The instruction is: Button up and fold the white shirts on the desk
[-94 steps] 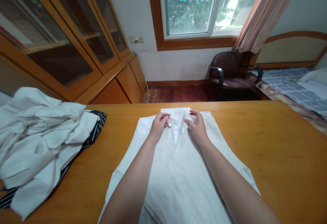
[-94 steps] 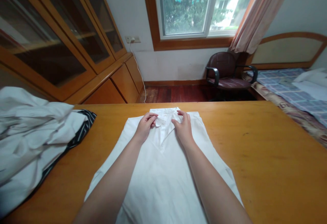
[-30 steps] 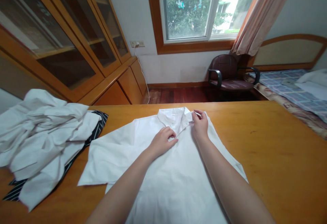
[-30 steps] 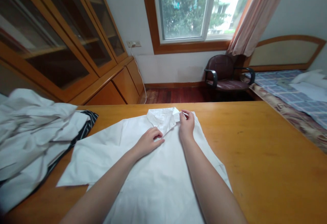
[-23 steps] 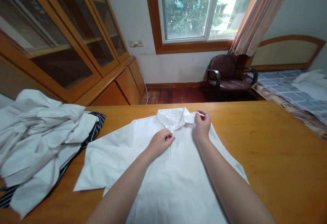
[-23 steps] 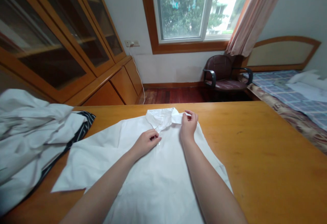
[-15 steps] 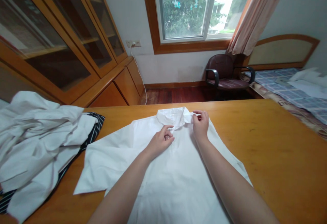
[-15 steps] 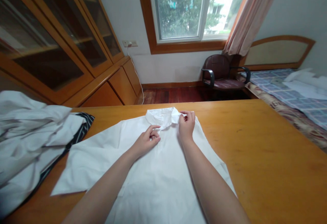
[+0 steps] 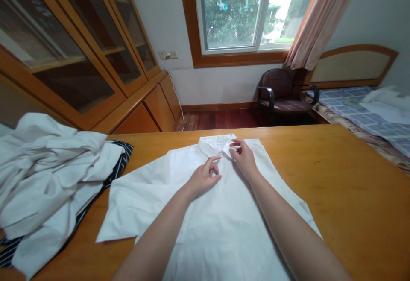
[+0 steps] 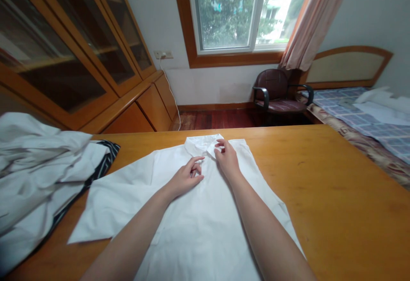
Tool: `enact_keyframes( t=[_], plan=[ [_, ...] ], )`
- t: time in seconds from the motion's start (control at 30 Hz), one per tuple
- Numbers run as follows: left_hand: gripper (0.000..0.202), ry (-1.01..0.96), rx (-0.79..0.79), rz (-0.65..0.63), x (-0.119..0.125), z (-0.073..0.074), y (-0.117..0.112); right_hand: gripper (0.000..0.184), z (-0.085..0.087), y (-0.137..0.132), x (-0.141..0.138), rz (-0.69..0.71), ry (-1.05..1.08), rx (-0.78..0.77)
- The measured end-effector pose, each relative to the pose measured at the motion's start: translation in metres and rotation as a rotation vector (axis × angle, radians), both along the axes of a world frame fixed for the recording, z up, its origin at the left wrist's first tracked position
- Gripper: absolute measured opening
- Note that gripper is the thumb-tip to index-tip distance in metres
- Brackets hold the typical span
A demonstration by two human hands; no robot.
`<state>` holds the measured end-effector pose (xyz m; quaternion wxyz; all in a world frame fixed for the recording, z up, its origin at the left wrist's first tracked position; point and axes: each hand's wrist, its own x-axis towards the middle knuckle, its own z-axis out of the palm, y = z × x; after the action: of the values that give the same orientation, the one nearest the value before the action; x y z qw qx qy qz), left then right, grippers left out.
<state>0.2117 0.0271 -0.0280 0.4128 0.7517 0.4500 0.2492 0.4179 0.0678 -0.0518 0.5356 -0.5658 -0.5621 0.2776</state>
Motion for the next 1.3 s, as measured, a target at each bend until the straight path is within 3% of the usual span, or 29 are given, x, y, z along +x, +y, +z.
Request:
enact_keyframes(
  t=[0.13,0.27,0.37,0.73,0.87,1.1,1.3],
  plan=[
    [0.059,-0.04,-0.031,0.0,0.0,-0.001,0.001,0.035,-0.003,0.001,0.001,-0.12,-0.207,0.026],
    [0.058,-0.058,-0.025,0.0,-0.001,-0.005,0.003,0.011,0.001,-0.002,-0.001,-0.007,-0.263,-0.076],
    [0.058,-0.055,-0.023,-0.007,-0.001,-0.005,0.003,0.02,0.004,-0.005,-0.003,0.095,-0.308,-0.077],
    [0.069,-0.035,-0.051,-0.128,-0.005,0.004,0.003,0.029,0.012,-0.009,-0.004,0.073,-0.211,0.006],
    [0.065,-0.075,-0.048,-0.121,-0.006,0.0,0.005,0.027,0.021,-0.012,0.003,0.182,-0.257,-0.011],
    [0.062,-0.22,-0.174,-0.072,-0.005,0.002,0.007,0.009,0.03,-0.053,0.003,0.44,-0.385,-0.182],
    [0.06,-0.29,-0.21,-0.019,-0.003,0.0,0.007,0.006,0.024,-0.076,-0.019,0.362,-0.388,-0.225]
  ],
)
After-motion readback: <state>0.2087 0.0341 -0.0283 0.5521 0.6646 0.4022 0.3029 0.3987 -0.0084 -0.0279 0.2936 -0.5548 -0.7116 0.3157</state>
